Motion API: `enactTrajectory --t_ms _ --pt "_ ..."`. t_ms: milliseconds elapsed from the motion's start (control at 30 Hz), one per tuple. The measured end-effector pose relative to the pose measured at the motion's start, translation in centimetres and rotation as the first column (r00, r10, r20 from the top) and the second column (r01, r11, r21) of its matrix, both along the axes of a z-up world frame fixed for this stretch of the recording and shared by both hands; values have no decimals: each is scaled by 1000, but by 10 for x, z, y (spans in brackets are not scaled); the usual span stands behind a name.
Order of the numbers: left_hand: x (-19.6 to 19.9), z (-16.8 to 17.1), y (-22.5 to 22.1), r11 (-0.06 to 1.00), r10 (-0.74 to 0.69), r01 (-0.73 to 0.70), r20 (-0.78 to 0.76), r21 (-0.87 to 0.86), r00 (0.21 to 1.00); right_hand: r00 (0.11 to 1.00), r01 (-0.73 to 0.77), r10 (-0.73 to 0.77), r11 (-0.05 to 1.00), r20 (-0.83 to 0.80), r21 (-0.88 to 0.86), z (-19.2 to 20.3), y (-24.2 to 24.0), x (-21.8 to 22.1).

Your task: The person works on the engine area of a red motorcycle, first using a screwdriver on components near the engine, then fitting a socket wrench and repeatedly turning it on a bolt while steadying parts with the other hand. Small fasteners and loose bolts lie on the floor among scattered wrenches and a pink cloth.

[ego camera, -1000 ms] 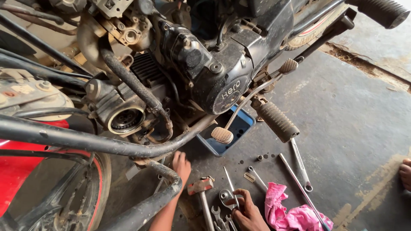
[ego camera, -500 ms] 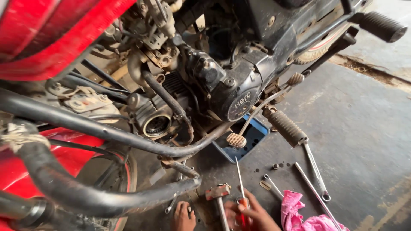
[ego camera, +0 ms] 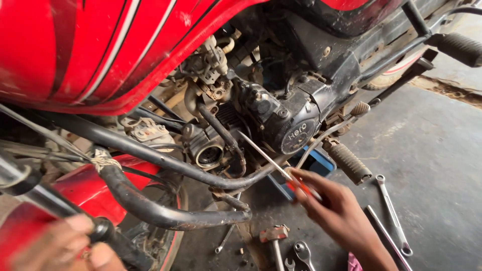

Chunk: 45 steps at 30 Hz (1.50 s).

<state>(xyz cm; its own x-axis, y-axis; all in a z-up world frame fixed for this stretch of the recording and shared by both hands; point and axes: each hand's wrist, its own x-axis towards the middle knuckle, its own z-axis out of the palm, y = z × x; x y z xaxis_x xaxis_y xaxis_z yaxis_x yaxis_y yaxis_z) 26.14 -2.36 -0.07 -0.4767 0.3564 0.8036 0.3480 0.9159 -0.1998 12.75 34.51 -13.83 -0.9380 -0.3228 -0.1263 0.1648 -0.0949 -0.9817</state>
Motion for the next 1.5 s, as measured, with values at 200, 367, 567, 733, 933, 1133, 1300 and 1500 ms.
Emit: enactTrajectory --t_ms 200,367,567,733,933,1133,1300,1500 --pt "-91 110 127 974 -82 148 344 -170 936 980 -40 61 993 -188 115 32 -43 -65" --pt "-108 103 110 986 -117 -9 727 168 676 991 -38 45 997 -124 60 23 -54 -72" --pt "-107 99 107 977 -102 -78 752 200 651 967 -28 -1 994 -256 -108 -11 -65 -81" --pt "-108 96 103 976 -110 -66 733 208 672 961 41 -67 994 -270 -101 -11 -85 -69" --pt "-112 99 96 976 -96 -91 772 196 628 985 40 -9 983 -172 179 6 -82 -60" --pt "-132 104 103 992 21 -122 914 31 404 972 6 -77 954 -223 -301 -38 -88 -65" --pt "-171 82 96 883 213 209 754 -421 621 995 18 -40 974 -91 -224 -12 -85 -62" --pt "-204 58 127 760 563 265 805 -594 190 977 141 -172 966 -128 -219 -13 -103 -47"
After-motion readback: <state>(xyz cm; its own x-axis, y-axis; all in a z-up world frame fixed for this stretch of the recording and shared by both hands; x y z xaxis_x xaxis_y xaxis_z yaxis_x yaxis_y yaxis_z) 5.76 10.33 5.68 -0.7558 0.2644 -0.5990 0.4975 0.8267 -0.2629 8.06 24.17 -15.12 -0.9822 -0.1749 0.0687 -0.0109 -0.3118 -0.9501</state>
